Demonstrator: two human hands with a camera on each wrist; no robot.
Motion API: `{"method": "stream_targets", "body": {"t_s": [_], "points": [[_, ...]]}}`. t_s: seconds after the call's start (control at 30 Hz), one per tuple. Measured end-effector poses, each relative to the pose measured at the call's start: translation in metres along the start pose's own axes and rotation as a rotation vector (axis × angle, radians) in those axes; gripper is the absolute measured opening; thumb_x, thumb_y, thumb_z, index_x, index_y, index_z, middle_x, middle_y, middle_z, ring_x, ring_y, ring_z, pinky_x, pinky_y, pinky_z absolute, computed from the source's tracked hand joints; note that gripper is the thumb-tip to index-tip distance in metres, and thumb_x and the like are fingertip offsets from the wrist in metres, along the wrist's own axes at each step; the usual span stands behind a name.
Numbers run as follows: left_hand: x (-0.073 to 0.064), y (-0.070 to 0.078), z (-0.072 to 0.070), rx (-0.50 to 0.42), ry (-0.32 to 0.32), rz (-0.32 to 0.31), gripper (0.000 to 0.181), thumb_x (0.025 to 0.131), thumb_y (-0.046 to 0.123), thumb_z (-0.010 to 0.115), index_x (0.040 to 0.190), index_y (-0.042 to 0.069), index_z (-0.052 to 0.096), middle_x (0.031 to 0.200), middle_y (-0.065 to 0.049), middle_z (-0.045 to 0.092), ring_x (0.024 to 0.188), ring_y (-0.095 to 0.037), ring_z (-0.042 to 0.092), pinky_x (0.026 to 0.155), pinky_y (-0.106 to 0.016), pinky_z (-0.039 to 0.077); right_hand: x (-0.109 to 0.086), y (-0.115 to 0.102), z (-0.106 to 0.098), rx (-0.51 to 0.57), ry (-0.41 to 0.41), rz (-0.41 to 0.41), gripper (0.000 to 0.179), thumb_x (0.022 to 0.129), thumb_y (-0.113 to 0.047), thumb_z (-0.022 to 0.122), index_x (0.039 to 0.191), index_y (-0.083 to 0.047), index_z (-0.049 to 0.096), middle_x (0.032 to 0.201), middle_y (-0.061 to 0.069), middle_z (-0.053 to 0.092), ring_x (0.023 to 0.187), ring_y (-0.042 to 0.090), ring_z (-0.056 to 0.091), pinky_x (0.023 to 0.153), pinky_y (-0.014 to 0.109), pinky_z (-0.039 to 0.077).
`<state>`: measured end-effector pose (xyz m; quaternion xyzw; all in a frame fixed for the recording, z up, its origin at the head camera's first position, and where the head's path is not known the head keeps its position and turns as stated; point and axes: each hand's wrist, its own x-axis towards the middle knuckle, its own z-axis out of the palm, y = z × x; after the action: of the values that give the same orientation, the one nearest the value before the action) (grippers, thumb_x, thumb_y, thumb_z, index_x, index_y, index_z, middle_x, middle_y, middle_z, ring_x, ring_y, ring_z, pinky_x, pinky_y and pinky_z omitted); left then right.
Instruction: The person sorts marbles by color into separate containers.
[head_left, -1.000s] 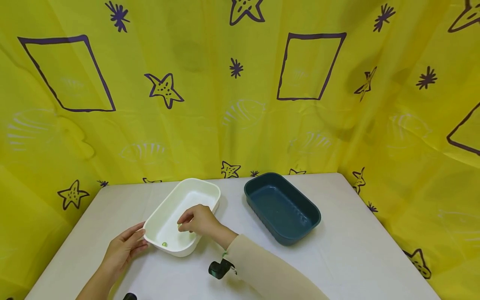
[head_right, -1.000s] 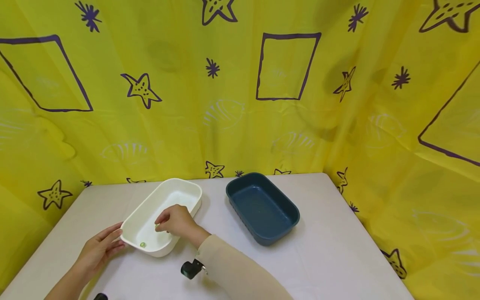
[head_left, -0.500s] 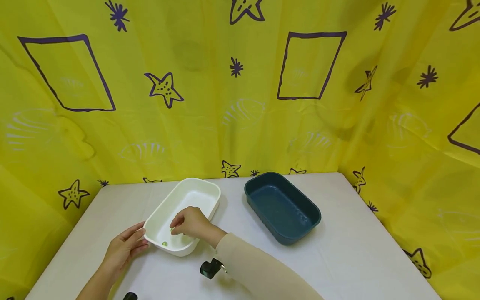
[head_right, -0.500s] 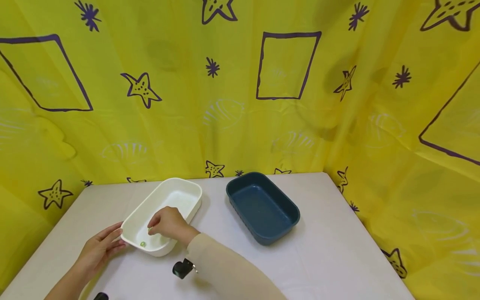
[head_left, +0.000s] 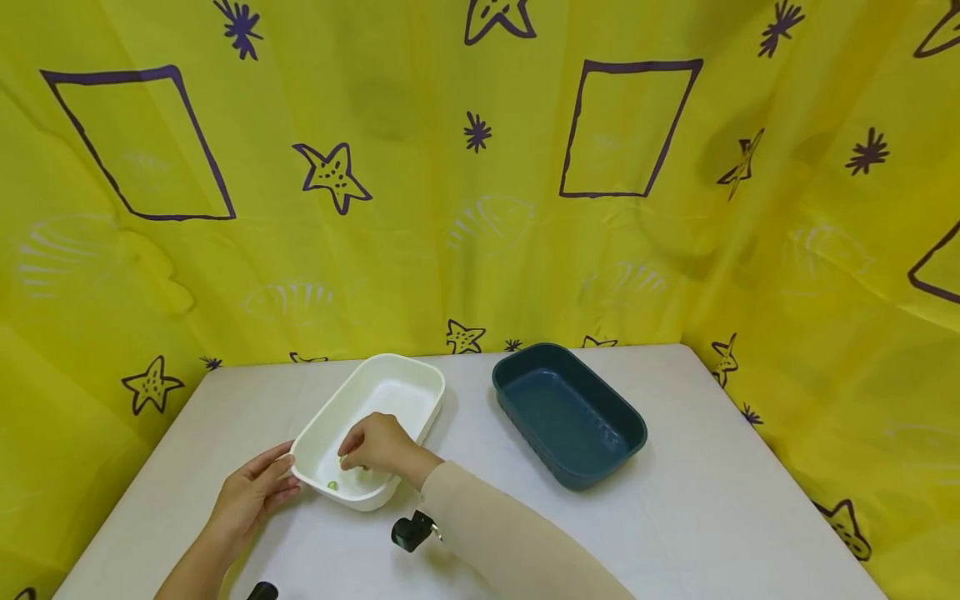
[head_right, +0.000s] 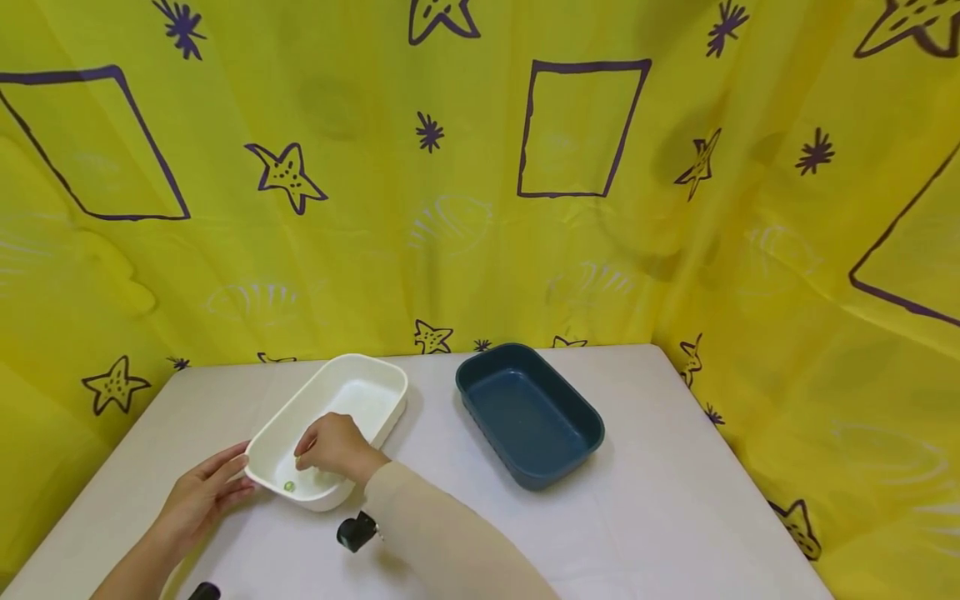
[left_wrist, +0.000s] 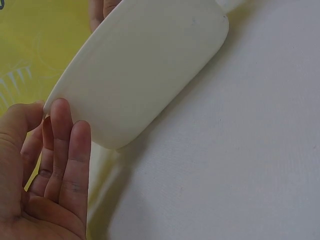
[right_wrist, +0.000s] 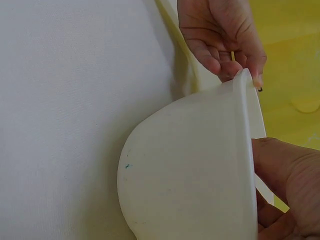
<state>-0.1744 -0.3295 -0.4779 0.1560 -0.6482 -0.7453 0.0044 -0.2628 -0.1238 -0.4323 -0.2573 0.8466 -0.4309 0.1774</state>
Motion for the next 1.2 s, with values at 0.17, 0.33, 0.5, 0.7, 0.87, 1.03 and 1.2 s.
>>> {"method": "stream_targets", "body": {"t_s": [0.17, 0.33, 0.5, 0.7, 0.87, 1.03, 1.2], "points": [[0.001, 0.000, 0.000, 0.006, 0.001, -0.008, 0.028, 0.099, 0.018, 0.061, 0.092, 0.044, 0.071, 0.084, 0.006, 0.071, 0.075, -0.007, 0.070, 0.073, -0.020, 0.060, 0.006, 0.002, 0.000, 0.007, -0.021, 0.028, 0.007, 0.078, -0.005, 0.082, 0.083, -0.007, 0.078, 0.063, -0.004, 0.067, 0.049, 0.005, 0.051, 0.047, 0.012, 0.042], [0.001, 0.000, 0.001, 0.006, 0.006, 0.003, 0.028, 0.099, 0.018, 0.061, 0.092, 0.043, 0.072, 0.085, 0.006, 0.071, 0.074, -0.007, 0.070, 0.073, -0.019, 0.060, 0.011, 0.004, 0.000, 0.036, -0.033, 0.066, 0.007, 0.079, -0.005, 0.082, 0.084, -0.007, 0.078, 0.066, -0.003, 0.069, 0.050, 0.005, 0.053, 0.048, 0.012, 0.043], [0.001, -0.001, 0.002, 0.010, 0.004, 0.008, 0.028, 0.099, 0.018, 0.062, 0.093, 0.043, 0.071, 0.087, 0.006, 0.071, 0.075, -0.007, 0.070, 0.074, -0.020, 0.060, 0.015, 0.006, -0.004, 0.097, -0.046, 0.095, 0.009, 0.079, -0.003, 0.080, 0.087, -0.004, 0.078, 0.072, 0.001, 0.072, 0.052, 0.005, 0.054, 0.052, 0.013, 0.049], [0.001, 0.000, 0.005, 0.001, 0.004, 0.011, 0.027, 0.099, 0.017, 0.062, 0.093, 0.042, 0.072, 0.086, 0.005, 0.071, 0.074, -0.007, 0.069, 0.074, -0.020, 0.060, 0.018, 0.007, -0.006, 0.153, -0.055, 0.105, 0.011, 0.080, -0.002, 0.079, 0.091, -0.002, 0.078, 0.078, 0.005, 0.074, 0.054, 0.005, 0.055, 0.056, 0.015, 0.054], [0.000, 0.000, 0.005, -0.013, 0.004, 0.014, 0.028, 0.099, 0.016, 0.062, 0.093, 0.041, 0.072, 0.084, 0.005, 0.070, 0.073, -0.007, 0.069, 0.073, -0.020, 0.060, 0.019, 0.007, -0.005, 0.195, -0.051, 0.103, 0.011, 0.081, -0.001, 0.078, 0.092, -0.001, 0.078, 0.081, 0.005, 0.075, 0.056, 0.005, 0.056, 0.058, 0.015, 0.055], [0.000, -0.001, 0.004, -0.014, 0.003, 0.021, 0.028, 0.099, 0.015, 0.061, 0.093, 0.041, 0.072, 0.084, 0.005, 0.070, 0.072, -0.007, 0.069, 0.072, -0.020, 0.060, 0.021, 0.010, -0.005, 0.260, -0.026, 0.081, 0.010, 0.083, -0.003, 0.077, 0.092, -0.002, 0.077, 0.080, 0.004, 0.074, 0.057, 0.005, 0.058, 0.060, 0.016, 0.056], [0.000, -0.001, 0.003, -0.016, 0.006, 0.017, 0.027, 0.099, 0.016, 0.061, 0.094, 0.041, 0.072, 0.086, 0.005, 0.070, 0.073, -0.007, 0.068, 0.073, -0.020, 0.060, 0.017, 0.012, -0.016, 0.352, -0.043, 0.046, 0.013, 0.084, -0.004, 0.076, 0.097, -0.002, 0.077, 0.086, 0.003, 0.075, 0.066, 0.012, 0.066, 0.065, 0.020, 0.060]]}}
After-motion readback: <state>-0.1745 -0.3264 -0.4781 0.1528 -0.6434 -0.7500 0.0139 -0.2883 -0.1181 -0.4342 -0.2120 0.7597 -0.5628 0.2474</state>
